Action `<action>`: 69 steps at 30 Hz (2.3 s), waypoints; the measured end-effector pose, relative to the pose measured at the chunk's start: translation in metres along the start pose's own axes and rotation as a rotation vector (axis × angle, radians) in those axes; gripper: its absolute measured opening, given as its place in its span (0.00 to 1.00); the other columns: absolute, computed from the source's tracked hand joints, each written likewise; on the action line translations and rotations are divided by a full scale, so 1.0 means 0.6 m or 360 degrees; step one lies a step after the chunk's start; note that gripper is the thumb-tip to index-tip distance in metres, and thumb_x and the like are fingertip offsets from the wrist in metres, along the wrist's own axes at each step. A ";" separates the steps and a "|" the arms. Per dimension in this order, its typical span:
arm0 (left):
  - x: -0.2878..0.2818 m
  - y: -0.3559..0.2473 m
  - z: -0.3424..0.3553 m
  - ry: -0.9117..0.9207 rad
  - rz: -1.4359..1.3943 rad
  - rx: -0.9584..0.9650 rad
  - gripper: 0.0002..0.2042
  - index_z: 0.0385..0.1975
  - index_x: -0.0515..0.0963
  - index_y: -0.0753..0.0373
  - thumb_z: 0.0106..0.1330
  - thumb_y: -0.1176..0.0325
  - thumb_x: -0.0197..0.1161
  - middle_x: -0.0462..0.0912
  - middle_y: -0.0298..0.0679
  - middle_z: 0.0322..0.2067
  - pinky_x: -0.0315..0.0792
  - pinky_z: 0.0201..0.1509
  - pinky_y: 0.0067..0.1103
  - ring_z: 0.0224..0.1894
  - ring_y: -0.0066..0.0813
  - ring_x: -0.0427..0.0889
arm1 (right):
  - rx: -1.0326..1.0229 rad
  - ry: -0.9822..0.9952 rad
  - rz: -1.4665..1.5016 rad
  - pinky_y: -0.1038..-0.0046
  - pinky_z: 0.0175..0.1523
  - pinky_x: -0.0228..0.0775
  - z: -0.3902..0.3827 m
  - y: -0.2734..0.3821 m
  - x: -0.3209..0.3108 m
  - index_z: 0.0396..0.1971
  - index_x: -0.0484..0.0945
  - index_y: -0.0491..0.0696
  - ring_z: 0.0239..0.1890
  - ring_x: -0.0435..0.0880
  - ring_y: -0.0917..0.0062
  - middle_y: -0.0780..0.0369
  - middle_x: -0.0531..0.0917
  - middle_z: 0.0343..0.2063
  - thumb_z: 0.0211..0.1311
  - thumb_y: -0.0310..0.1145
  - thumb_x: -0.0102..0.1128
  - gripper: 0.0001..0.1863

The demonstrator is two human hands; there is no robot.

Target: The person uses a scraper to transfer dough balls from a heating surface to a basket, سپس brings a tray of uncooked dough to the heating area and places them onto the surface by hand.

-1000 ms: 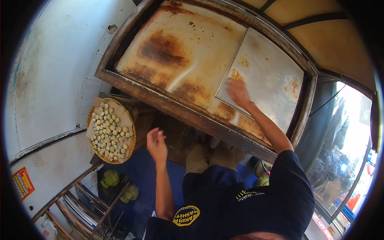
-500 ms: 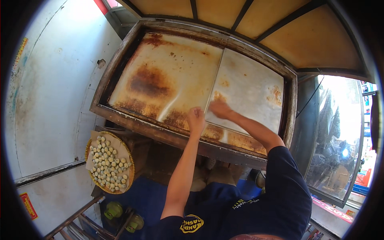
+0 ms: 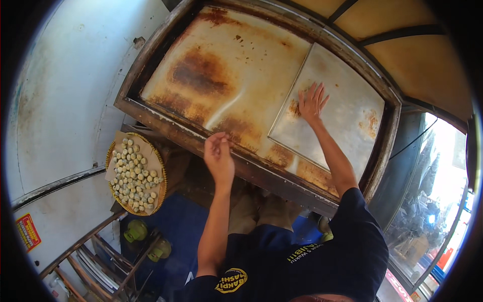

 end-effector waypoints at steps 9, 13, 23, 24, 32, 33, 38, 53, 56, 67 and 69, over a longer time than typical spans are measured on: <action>-0.063 0.012 -0.011 -0.0080 0.0076 -0.0140 0.05 0.38 0.70 0.64 0.63 0.74 0.53 0.75 0.33 0.31 0.65 0.30 0.12 0.29 0.16 0.73 | -0.0537 0.0219 0.0529 0.53 0.58 0.45 -0.013 0.085 -0.083 0.50 0.68 0.48 0.54 0.65 0.64 0.57 0.70 0.49 0.58 0.37 0.50 0.20; -0.024 0.049 -0.001 0.0049 0.0031 -0.0210 0.06 0.38 0.71 0.63 0.63 0.73 0.54 0.77 0.33 0.32 0.66 0.31 0.13 0.30 0.17 0.74 | -0.1428 0.0646 0.0797 0.64 0.51 0.53 -0.097 0.126 -0.127 0.29 0.74 0.51 0.41 0.70 0.73 0.67 0.73 0.33 0.52 0.35 0.55 0.05; 0.113 0.156 0.043 0.0434 0.0409 -0.0080 0.06 0.35 0.71 0.66 0.60 0.73 0.56 0.75 0.35 0.27 0.69 0.32 0.15 0.28 0.18 0.73 | -0.1696 0.0852 0.0478 0.68 0.44 0.55 -0.094 0.121 -0.115 0.25 0.72 0.51 0.36 0.69 0.73 0.65 0.72 0.28 0.48 0.34 0.54 0.04; 0.115 0.180 0.053 0.0413 0.0517 0.0018 0.07 0.35 0.71 0.66 0.60 0.71 0.57 0.75 0.35 0.27 0.69 0.33 0.17 0.29 0.19 0.73 | -0.1728 0.0887 0.0481 0.68 0.43 0.55 -0.086 0.130 -0.131 0.25 0.72 0.51 0.36 0.69 0.73 0.65 0.72 0.28 0.48 0.34 0.54 0.04; 0.183 0.216 0.083 0.0781 0.0577 -0.1025 0.28 0.32 0.71 0.71 0.65 0.45 0.41 0.76 0.47 0.27 0.69 0.40 0.33 0.35 0.43 0.77 | -0.1777 0.0890 0.0626 0.69 0.41 0.52 -0.068 0.104 -0.178 0.26 0.75 0.53 0.36 0.67 0.75 0.67 0.73 0.28 0.48 0.36 0.57 0.05; 0.191 0.208 0.081 0.0737 0.0503 -0.1122 0.29 0.33 0.71 0.71 0.65 0.44 0.40 0.76 0.46 0.27 0.69 0.40 0.34 0.35 0.42 0.77 | -0.1738 0.0907 0.0643 0.68 0.42 0.52 -0.066 0.099 -0.184 0.27 0.75 0.53 0.36 0.67 0.74 0.67 0.73 0.30 0.48 0.36 0.58 0.06; 0.227 0.129 0.052 0.0854 0.0112 -0.1435 0.21 0.37 0.72 0.67 0.63 0.51 0.50 0.76 0.42 0.30 0.71 0.37 0.34 0.35 0.36 0.77 | -0.1236 0.0504 0.0839 0.65 0.50 0.52 -0.084 0.049 -0.246 0.42 0.72 0.50 0.44 0.69 0.72 0.63 0.73 0.41 0.47 0.35 0.61 0.19; 0.497 -0.218 0.001 0.1480 -0.0493 -0.0946 0.07 0.31 0.69 0.67 0.55 0.77 0.57 0.73 0.39 0.29 0.79 0.31 0.22 0.30 0.29 0.77 | -0.0038 -0.0692 0.0250 0.58 0.56 0.52 -0.104 -0.287 -0.576 0.37 0.76 0.51 0.40 0.76 0.69 0.61 0.79 0.31 0.42 0.17 0.49 0.20; 0.530 -0.320 -0.080 0.1504 -0.0813 -0.0761 0.08 0.32 0.67 0.67 0.57 0.73 0.58 0.72 0.41 0.33 0.80 0.35 0.25 0.33 0.30 0.77 | -0.0001 -0.0894 0.0341 0.65 0.50 0.64 -0.086 -0.344 -0.644 0.33 0.77 0.49 0.36 0.78 0.66 0.59 0.80 0.28 0.38 0.17 0.47 0.19; 0.375 -0.330 -0.284 0.1557 -0.0549 -0.0280 0.14 0.43 0.70 0.68 0.64 0.65 0.50 0.73 0.36 0.30 0.74 0.42 0.26 0.37 0.32 0.77 | 0.0350 -0.1741 0.0959 0.85 0.22 0.55 -0.151 -0.400 -0.994 0.36 0.81 0.44 0.18 0.62 0.91 0.72 0.73 0.14 0.51 0.35 0.66 0.14; 0.374 -0.265 -0.321 0.1530 -0.0508 -0.0530 0.13 0.43 0.71 0.68 0.63 0.66 0.51 0.74 0.36 0.28 0.74 0.40 0.25 0.34 0.31 0.77 | 0.0509 -0.1803 0.1156 0.86 0.22 0.51 -0.184 -0.393 -1.018 0.34 0.82 0.42 0.17 0.60 0.92 0.74 0.70 0.13 0.50 0.38 0.67 0.16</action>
Point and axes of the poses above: each hand's wrist, its own z-axis towards the middle knuckle, its own x-axis out of the palm, y = z × x, the point moved 1 cm from there along z, towards the middle knuckle
